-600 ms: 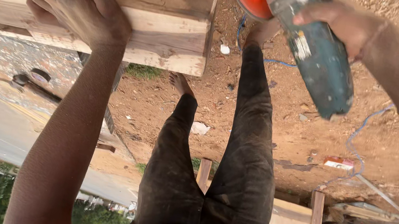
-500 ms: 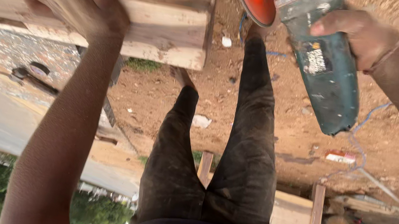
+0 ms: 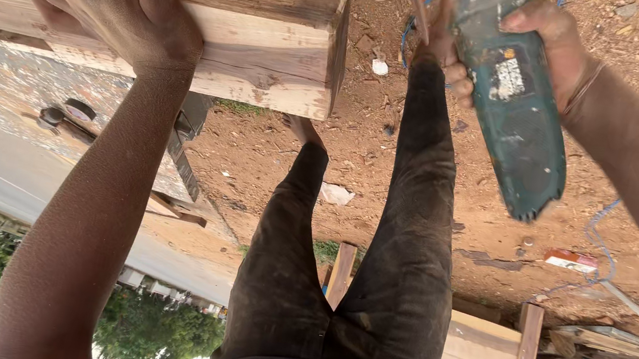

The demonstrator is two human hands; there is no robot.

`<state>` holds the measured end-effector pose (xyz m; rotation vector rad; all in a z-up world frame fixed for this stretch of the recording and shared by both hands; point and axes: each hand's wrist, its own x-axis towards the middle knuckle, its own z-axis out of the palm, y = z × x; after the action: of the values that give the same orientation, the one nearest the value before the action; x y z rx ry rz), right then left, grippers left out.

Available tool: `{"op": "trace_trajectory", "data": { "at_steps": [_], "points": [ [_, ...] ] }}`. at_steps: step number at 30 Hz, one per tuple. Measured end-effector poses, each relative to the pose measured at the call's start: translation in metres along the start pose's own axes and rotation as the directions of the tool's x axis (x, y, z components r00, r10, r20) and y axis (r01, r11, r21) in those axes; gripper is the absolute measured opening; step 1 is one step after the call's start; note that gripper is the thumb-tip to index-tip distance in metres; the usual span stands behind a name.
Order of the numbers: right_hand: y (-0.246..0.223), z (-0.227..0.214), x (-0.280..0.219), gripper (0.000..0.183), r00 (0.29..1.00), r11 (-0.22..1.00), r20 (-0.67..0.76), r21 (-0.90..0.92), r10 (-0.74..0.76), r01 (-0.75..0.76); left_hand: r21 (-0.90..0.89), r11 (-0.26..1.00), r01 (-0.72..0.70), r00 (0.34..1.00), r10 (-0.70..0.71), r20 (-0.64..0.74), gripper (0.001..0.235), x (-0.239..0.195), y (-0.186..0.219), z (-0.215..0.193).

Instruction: The person uses an angle grinder with a sanding disc to smooth the surface of a large wooden plank resting on a workbench. They move the tool back and forth along the wood, occasionally repositioning their hands to maintain control.

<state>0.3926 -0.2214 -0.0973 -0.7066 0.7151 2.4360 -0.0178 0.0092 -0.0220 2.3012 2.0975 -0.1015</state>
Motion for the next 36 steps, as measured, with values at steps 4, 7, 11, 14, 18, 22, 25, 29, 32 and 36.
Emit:
{"op": "trace_trajectory", "data": {
  "at_steps": [4,7,11,14,18,22,25,29,32,36],
  "points": [
    [0.042,-0.006,0.009,0.067,0.936,0.943,0.352,0.318,-0.025,-0.094,-0.015,0.999,-0.032,0.999,0.031,-0.029,0.065,0.003,-0.005,-0.011],
    [0.055,-0.003,0.019,0.064,0.905,0.949,0.420,0.309,-0.073,-0.067,-0.092,0.992,-0.081,0.996,0.076,-0.052,0.062,0.013,0.002,-0.005],
    [0.068,0.002,0.032,0.064,0.896,0.954,0.438,0.294,-0.074,-0.064,-0.036,0.997,-0.066,0.996,0.064,-0.059,0.067,0.013,-0.004,-0.007],
    [0.075,-0.003,0.032,0.062,0.874,0.946,0.478,0.313,-0.080,-0.084,-0.023,0.999,-0.047,0.998,0.046,-0.039,0.074,0.009,-0.015,0.001],
    [0.094,-0.008,0.037,0.062,0.841,0.932,0.530,0.348,-0.105,-0.103,0.027,0.993,-0.118,0.993,0.118,-0.012,0.075,0.009,-0.050,0.009],
    [0.127,-0.015,0.038,0.059,0.807,0.906,0.584,0.383,-0.086,-0.180,0.245,0.968,-0.058,0.998,0.053,0.026,0.076,0.013,-0.080,0.021],
    [0.154,-0.020,0.039,0.061,0.818,0.896,0.573,0.387,-0.048,-0.219,0.194,0.979,-0.057,0.998,0.058,0.000,0.075,0.018,-0.077,0.021],
    [0.188,-0.020,0.036,0.063,0.802,0.881,0.596,0.404,-0.051,-0.244,0.036,0.998,-0.048,0.999,0.049,-0.002,0.065,0.020,-0.030,0.007],
    [0.212,-0.021,0.026,0.067,0.937,0.961,0.345,0.273,-0.063,-0.036,0.005,0.997,-0.078,0.996,0.078,-0.041,0.066,0.021,-0.001,-0.008],
    [0.225,-0.028,0.014,0.063,0.887,0.874,0.428,0.482,-0.172,-0.064,-0.080,0.990,-0.115,0.993,0.115,0.001,0.069,0.019,0.011,-0.017]
  ]
}}
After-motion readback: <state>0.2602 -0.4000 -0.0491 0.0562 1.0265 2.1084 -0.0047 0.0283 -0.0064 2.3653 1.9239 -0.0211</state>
